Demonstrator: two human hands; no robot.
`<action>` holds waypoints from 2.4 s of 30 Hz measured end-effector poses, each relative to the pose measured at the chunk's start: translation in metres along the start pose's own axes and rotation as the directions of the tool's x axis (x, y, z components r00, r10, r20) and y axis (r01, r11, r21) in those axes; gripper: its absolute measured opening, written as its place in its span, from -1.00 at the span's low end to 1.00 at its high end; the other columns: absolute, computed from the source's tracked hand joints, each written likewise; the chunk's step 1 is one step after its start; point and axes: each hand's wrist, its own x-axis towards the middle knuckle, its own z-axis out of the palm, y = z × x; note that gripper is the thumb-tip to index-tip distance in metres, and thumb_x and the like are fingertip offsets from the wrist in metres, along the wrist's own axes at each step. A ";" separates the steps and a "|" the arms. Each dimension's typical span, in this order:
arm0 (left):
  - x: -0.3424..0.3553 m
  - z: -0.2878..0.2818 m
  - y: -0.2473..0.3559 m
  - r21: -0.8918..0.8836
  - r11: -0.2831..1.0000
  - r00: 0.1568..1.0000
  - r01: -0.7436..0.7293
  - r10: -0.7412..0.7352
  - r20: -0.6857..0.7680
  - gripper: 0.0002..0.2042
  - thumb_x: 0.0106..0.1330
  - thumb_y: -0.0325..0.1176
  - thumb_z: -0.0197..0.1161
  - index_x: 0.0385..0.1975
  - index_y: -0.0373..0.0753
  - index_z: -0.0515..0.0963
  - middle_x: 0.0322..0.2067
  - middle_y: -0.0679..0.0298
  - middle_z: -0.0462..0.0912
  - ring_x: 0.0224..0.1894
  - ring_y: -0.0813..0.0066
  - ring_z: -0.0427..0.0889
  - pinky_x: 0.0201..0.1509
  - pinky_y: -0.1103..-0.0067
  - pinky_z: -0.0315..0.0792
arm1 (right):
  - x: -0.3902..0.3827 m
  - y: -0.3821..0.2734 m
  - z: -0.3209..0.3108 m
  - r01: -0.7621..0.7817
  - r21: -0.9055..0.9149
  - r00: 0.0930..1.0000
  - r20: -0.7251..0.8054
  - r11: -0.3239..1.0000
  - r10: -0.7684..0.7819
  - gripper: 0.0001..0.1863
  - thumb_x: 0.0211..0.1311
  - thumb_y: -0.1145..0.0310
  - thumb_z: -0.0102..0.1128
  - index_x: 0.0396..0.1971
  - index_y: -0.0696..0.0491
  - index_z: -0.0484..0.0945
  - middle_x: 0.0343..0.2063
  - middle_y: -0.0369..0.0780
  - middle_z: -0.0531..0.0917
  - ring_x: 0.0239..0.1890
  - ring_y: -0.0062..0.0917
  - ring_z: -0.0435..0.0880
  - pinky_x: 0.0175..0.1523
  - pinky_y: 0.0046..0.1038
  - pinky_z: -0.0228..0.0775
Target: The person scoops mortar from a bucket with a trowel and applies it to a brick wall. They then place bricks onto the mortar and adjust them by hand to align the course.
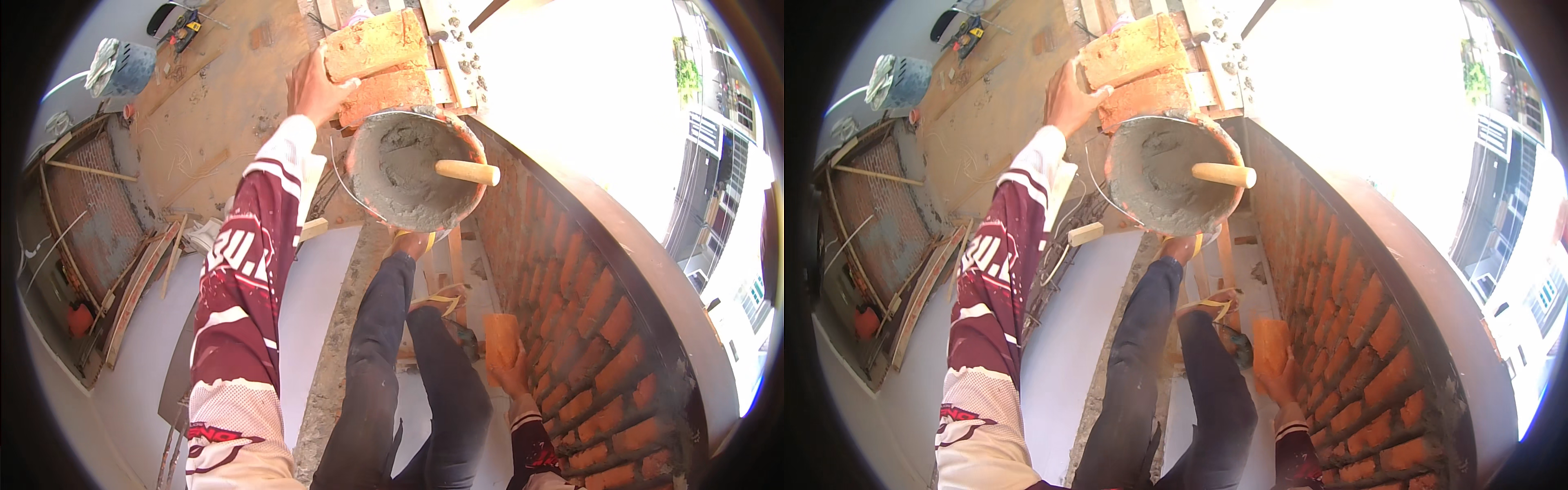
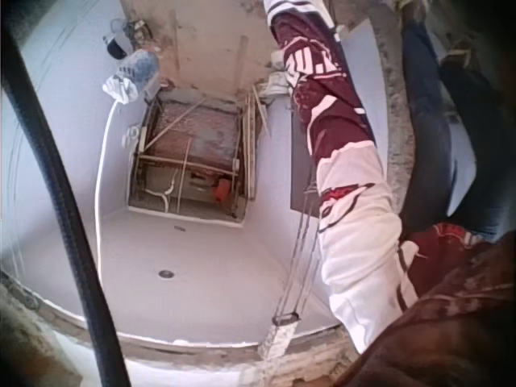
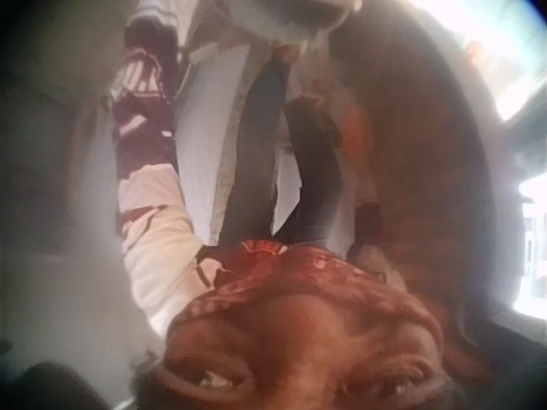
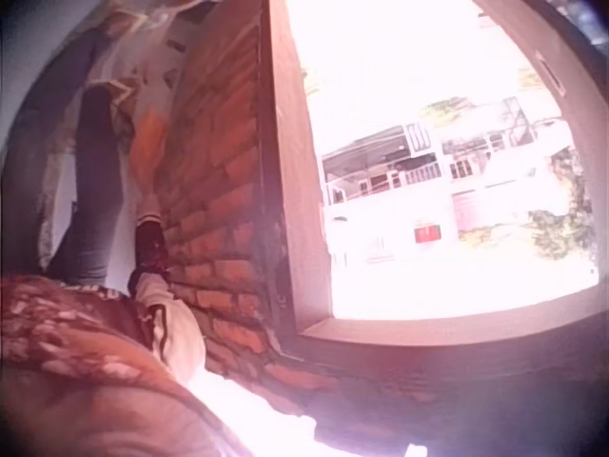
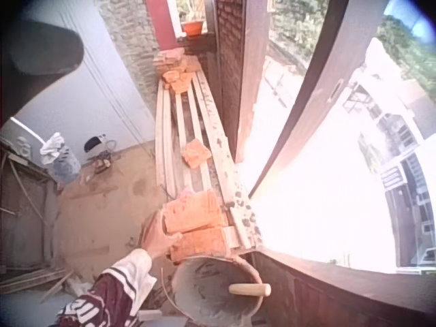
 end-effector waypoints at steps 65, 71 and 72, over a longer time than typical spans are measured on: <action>-0.521 -0.303 0.123 -0.344 0.662 0.678 0.666 -0.346 0.649 -0.17 -0.15 -0.09 0.57 0.16 -0.40 0.44 0.02 0.02 0.61 0.06 0.10 0.61 0.13 0.30 0.54 | -0.583 -0.010 -0.367 0.683 -0.281 0.212 -0.807 0.674 -0.551 -0.14 -0.17 -0.04 0.52 0.28 -0.20 0.54 0.24 0.06 0.41 0.37 -0.05 0.30 0.45 -0.03 0.21; -0.516 -0.301 0.127 -0.359 0.642 0.672 0.677 -0.341 0.657 -0.17 -0.14 -0.09 0.57 0.15 -0.41 0.45 0.00 0.02 0.62 0.03 0.11 0.62 0.11 0.30 0.55 | -0.572 -0.025 -0.363 0.609 -0.402 0.134 -0.798 0.684 -0.588 -0.15 -0.20 0.01 0.52 0.26 -0.19 0.57 0.24 0.09 0.41 0.33 -0.01 0.34 0.39 -0.03 0.26; -0.517 -0.301 0.127 -0.360 0.637 0.669 0.682 -0.344 0.659 -0.18 -0.14 -0.09 0.57 0.15 -0.41 0.45 0.00 0.02 0.62 0.03 0.11 0.62 0.11 0.30 0.55 | -0.572 -0.026 -0.362 0.598 -0.403 0.134 -0.802 0.693 -0.582 -0.15 -0.20 0.01 0.52 0.26 -0.19 0.57 0.24 0.09 0.41 0.32 -0.01 0.34 0.39 -0.02 0.26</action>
